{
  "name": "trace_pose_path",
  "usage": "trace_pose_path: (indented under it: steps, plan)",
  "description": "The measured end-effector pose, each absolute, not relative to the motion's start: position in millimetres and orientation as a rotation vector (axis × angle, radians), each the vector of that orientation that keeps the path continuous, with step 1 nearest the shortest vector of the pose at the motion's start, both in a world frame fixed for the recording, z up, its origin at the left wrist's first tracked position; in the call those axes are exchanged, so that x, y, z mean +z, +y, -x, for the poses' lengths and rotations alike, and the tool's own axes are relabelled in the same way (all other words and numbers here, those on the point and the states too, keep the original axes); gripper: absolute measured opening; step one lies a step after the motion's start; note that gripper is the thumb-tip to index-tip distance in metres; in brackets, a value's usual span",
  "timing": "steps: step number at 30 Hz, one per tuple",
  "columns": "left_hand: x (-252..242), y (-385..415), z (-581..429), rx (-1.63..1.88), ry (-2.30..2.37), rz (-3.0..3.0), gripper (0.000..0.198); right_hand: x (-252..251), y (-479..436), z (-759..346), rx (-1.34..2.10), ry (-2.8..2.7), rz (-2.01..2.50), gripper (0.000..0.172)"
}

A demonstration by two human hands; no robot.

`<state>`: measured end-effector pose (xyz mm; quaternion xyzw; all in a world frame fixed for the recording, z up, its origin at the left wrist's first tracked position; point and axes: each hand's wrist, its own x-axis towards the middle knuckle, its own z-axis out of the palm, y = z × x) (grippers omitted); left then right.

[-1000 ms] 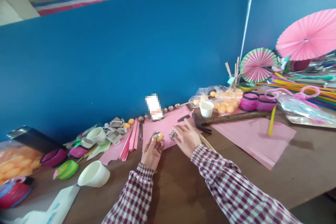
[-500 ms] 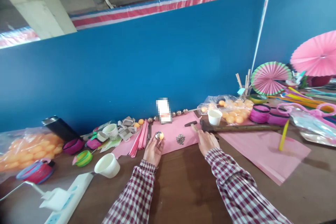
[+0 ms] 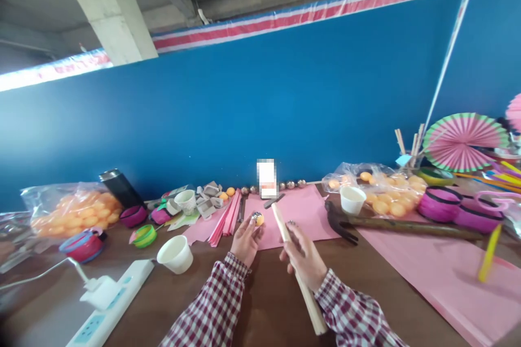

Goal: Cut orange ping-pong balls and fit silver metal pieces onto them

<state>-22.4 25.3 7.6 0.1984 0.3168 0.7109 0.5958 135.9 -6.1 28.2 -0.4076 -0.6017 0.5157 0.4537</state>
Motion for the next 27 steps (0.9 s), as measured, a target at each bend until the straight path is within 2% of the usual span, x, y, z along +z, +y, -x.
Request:
trace_pose_path:
  steps: [7, 14, 27]
  plan:
    - [4.2, 28.8, 28.4, 1.769, 0.766, -0.402, 0.025, 29.2, -16.4, -134.7, 0.968, -1.703, 1.045, 0.048]
    - [3.6, 30.2, 28.9, 1.804, 0.819, -0.437, 0.032, 31.2, -18.1, -133.9, 1.020, -1.775, 1.060, 0.050]
    - [2.8, 30.5, 29.0, 1.838, 0.860, -0.468, 0.031, 26.9, -18.8, -130.7, 1.019, -1.718, 1.054, 0.050]
